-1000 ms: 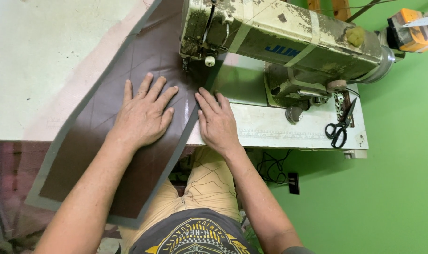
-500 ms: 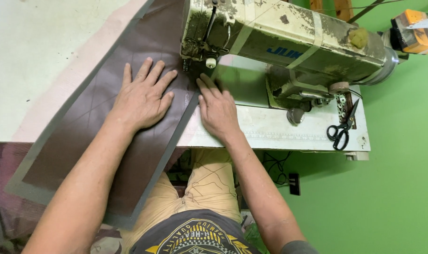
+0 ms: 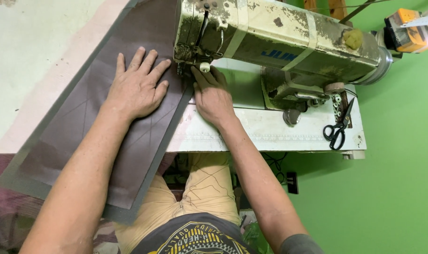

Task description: Preparing and aligning a piece of quilted brown material on an industrial sewing machine table.

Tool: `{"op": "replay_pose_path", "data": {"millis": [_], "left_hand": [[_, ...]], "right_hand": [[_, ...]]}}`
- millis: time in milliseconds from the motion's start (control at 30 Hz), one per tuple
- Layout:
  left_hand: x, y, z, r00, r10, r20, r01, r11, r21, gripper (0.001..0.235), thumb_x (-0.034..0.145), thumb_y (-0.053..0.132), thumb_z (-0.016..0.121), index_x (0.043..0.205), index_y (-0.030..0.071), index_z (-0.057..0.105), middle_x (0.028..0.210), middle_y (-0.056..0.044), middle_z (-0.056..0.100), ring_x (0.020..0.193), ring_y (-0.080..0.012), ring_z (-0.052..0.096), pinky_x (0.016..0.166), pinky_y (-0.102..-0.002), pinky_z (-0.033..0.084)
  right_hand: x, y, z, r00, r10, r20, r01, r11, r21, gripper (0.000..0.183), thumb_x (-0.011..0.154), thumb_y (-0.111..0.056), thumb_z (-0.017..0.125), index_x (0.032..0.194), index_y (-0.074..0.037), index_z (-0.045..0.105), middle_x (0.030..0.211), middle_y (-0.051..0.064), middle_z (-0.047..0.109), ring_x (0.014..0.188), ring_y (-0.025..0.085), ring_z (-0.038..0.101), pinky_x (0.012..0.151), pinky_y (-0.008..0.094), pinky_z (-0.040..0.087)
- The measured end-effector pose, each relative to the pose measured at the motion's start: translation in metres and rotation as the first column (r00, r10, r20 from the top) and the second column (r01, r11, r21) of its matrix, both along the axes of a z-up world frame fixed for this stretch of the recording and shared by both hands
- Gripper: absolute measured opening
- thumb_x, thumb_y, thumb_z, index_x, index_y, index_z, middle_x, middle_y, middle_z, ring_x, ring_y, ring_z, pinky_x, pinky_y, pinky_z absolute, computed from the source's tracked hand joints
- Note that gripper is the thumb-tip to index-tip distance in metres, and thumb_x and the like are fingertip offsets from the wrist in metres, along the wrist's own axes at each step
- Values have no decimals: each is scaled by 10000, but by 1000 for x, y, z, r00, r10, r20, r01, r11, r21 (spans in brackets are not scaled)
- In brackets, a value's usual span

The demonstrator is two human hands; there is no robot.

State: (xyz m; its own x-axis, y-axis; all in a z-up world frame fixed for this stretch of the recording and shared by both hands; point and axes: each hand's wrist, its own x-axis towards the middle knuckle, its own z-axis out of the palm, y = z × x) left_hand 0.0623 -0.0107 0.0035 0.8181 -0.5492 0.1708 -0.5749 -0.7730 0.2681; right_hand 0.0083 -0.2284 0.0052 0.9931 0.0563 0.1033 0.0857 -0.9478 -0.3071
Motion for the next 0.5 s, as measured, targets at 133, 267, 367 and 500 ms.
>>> {"op": "replay_pose_path", "data": {"millis": [133,267,367,500], "left_hand": [[8,-1,12,992,-35,-120,38,999,29,641,1036,496,222,1605,214,311,1667,-151,264,1547,-375,139,1186,-687,47],[20,-3,12,991,-54,-119,57,998,28,639,1041,496,221,1609,215,306,1669,-150,260,1547,-378,141,1188,-680,41],[30,-3,7,995,-76,-57,76,997,-4,619,1046,469,268,1589,191,371,1645,-171,326,1533,-396,191,1165,-710,87],[41,-5,8,990,-79,-116,79,997,-9,643,1038,489,241,1605,199,327,1666,-161,273,1548,-376,143,1193,-669,31]], "right_hand": [[15,-10,-17,981,113,160,-107,993,-45,461,1054,-290,385,1472,-117,480,1250,178,674,1298,391,500,1211,495,316],[26,-13,-18,914,205,350,-185,979,-89,336,1027,-169,477,1259,-13,664,1100,221,762,1032,339,718,1166,453,394],[35,-17,-22,924,235,301,-189,966,-175,357,1045,-187,434,1133,10,718,1001,167,786,1042,316,710,1165,441,362],[43,-15,-14,985,155,75,-139,972,-188,558,1086,-290,343,811,-82,782,617,96,714,1098,261,701,1253,420,267]]}}
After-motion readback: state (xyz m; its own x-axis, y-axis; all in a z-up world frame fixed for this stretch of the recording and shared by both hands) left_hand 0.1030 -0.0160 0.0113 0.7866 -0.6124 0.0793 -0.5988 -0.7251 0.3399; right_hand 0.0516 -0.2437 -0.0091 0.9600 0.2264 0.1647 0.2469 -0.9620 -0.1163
